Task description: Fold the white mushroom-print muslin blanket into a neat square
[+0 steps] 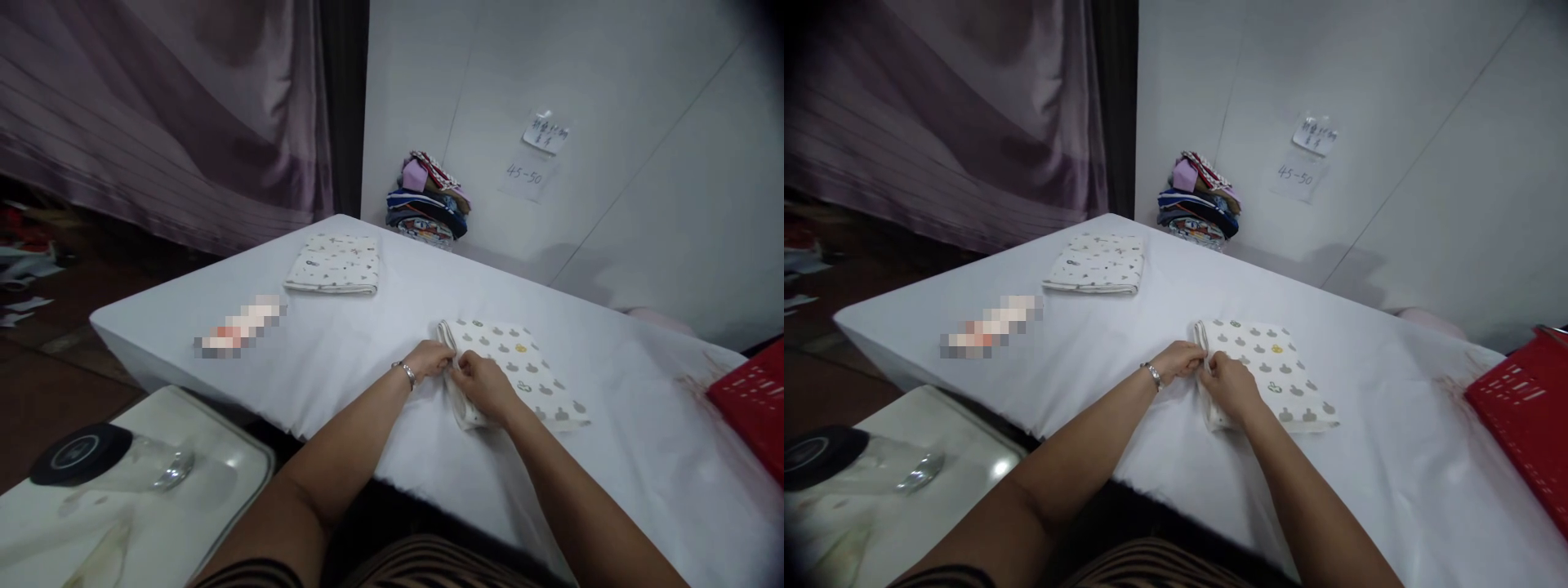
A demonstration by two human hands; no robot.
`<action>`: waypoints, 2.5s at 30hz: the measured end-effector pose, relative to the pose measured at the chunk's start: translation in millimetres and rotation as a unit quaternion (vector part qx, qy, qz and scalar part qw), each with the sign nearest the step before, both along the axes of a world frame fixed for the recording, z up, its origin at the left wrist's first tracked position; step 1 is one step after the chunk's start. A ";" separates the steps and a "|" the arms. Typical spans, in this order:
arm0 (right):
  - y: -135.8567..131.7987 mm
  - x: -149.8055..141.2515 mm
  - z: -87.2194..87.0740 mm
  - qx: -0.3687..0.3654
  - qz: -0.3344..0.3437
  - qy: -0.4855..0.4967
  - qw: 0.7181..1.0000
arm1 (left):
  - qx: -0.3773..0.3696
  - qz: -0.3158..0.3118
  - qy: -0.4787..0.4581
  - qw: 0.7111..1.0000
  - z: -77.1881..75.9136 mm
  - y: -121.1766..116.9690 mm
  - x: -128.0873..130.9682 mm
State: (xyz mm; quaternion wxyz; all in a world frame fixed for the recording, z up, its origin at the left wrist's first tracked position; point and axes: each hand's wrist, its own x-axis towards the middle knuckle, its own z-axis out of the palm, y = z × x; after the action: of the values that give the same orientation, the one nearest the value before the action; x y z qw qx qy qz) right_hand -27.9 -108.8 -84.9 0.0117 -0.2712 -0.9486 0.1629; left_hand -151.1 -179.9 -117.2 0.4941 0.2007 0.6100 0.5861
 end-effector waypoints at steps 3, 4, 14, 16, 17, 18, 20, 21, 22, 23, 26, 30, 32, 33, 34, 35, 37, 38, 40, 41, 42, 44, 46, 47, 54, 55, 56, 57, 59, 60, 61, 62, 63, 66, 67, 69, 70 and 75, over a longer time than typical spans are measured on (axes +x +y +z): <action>-7.1 -5.6 3.2 0.049 -0.022 -0.055 0.997 | -0.003 -0.011 0.006 1.000 -1.5 0.0 -0.9; -8.6 -6.9 4.0 0.062 -0.026 -0.066 0.996 | -0.006 -0.014 0.014 1.000 -2.4 0.0 -1.7; -0.8 3.1 -9.5 0.025 0.002 0.009 1.000 | -0.026 0.143 0.369 0.918 -15.9 10.1 -49.3; -0.5 2.7 -11.9 0.023 -0.002 0.015 1.000 | -0.010 0.115 0.394 0.912 -15.4 17.0 -60.4; -0.3 2.1 -12.5 0.019 -0.005 0.018 1.000 | -0.004 0.096 0.398 0.912 -15.4 20.7 -65.1; -0.1 1.5 -12.8 0.013 -0.009 0.022 1.000 | -0.001 0.077 0.399 0.914 -15.6 24.3 -69.4; 0.7 0.6 -12.9 -0.003 -0.014 0.029 0.999 | 0.002 0.040 0.397 0.917 -16.5 30.3 -77.1; 1.2 0.5 -12.6 -0.012 -0.015 0.031 0.999 | 0.006 0.019 0.399 0.917 -16.9 32.5 -80.7; 1.7 0.4 -12.3 -0.019 -0.015 0.033 0.999 | 0.010 -0.003 0.404 0.915 -16.9 34.3 -84.1; 2.1 0.5 -11.9 -0.026 -0.015 0.036 0.999 | 0.016 -0.023 0.413 0.910 -16.4 35.5 -87.3; 2.6 0.6 -10.7 -0.039 -0.018 0.038 0.998 | 0.031 -0.066 0.444 0.893 -11.5 36.7 -93.8; 2.3 0.1 -9.9 -0.043 -0.019 0.036 0.998 | 0.040 -0.106 0.479 0.871 -0.2 36.5 -93.4; 2.3 -0.1 -10.0 -0.044 -0.018 0.034 0.998 | 0.037 -0.109 0.496 0.861 4.4 37.5 -91.5; 2.3 -0.2 -10.0 -0.045 -0.018 0.033 0.998 | 0.034 -0.104 0.504 0.857 5.8 38.3 -91.1; 2.3 -0.2 -9.9 -0.044 -0.019 0.030 0.998 | 0.032 -0.095 0.512 0.853 6.2 39.1 -91.4; 2.3 -0.2 -9.7 -0.042 -0.020 0.029 0.999 | 0.032 -0.085 0.520 0.849 5.4 39.5 -92.5; 2.3 -0.4 -9.0 -0.038 -0.021 0.025 0.999 | 0.038 -0.063 0.528 0.846 0.2 38.4 -97.2; 2.2 -0.5 -8.6 -0.037 -0.021 0.022 0.999 | 0.038 -0.049 0.524 0.849 -3.9 36.4 -100.3; 2.0 -1.1 -7.6 -0.038 -0.022 0.011 0.999 | 0.026 -0.025 0.500 0.865 -13.4 30.4 -106.4; 1.8 -1.4 -7.2 -0.038 -0.022 0.005 0.999 | 0.017 -0.017 0.483 0.876 -17.6 26.8 -108.5; 1.6 -1.8 -6.9 -0.036 -0.021 -0.002 0.999 | 0.009 -0.012 0.466 0.885 -20.8 23.6 -109.8; 1.1 -2.5 -6.8 -0.029 -0.017 -0.012 0.999 | 0.004 -0.014 0.444 0.896 -22.9 19.1 -109.5; 0.8 -2.8 -7.3 -0.023 -0.016 -0.017 0.999 | 0.009 -0.020 0.443 0.896 -19.2 17.8 -106.2; 0.7 -2.7 -7.8 -0.021 -0.016 -0.017 1.000 | 0.011 -0.024 0.450 0.893 -16.1 18.1 -104.0; 0.5 0.2 -12.0 -0.002 -0.009 0.008 1.000 | 0.038 -0.078 0.545 0.834 -2.2 18.4 -94.5; 0.4 0.5 -12.2 0.000 -0.010 0.010 1.000 | 0.040 -0.083 0.548 0.831 -1.9 17.2 -94.2; 0.3 0.6 -12.3 0.000 -0.011 0.012 1.000 | 0.042 -0.086 0.547 0.831 -1.5 15.7 -93.9; 0.3 0.6 -12.3 -0.001 -0.013 0.013 1.000 | 0.042 -0.089 0.544 0.833 -1.0 14.1 -93.6; 0.1 0.6 -12.2 -0.004 -0.012 0.018 1.000 | 0.038 -0.097 0.536 0.838 0.7 11.4 -93.2; 0.0 0.6 -12.2 -0.005 -0.012 0.020 1.000 | 0.033 -0.101 0.533 0.839 1.7 10.6 -93.1; -0.2 0.6 -12.1 -0.005 -0.012 0.023 1.000 | 0.028 -0.106 0.534 0.839 2.7 10.4 -93.2; -0.3 0.6 -12.0 -0.005 -0.013 0.024 1.000 | 0.022 -0.113 0.539 0.834 3.7 11.0 -93.3; -0.5 0.7 -11.9 -0.005 -0.014 0.023 1.000 | 0.017 -0.120 0.551 0.826 4.5 12.2 -93.5; -1.0 0.6 -11.2 -0.004 -0.014 0.016 1.000 | 0.016 -0.143 0.609 0.780 5.5 18.1 -93.8; -1.1 0.6 -10.8 -0.003 -0.016 0.014 1.000 | 0.017 -0.147 0.629 0.763 5.4 19.7 -93.6; -1.4 0.1 -9.7 -0.003 -0.020 0.008 1.000 | 0.019 -0.133 0.663 0.737 4.0 20.3 -92.6; -1.5 -0.2 -8.9 -0.004 -0.022 0.003 1.000 | 0.016 -0.115 0.675 0.729 2.7 19.2 -91.9; -3.8 -3.2 -4.2 -0.004 -0.031 -0.035 0.999 | -0.020 -0.021 0.642 0.766 -7.4 7.5 -88.7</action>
State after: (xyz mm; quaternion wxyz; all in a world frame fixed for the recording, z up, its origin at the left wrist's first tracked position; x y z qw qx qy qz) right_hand -31.1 -112.6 -89.1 -0.0179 -0.3065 -0.9387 0.1567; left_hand -239.8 -172.4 -124.7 0.0036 0.5330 0.7921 0.2973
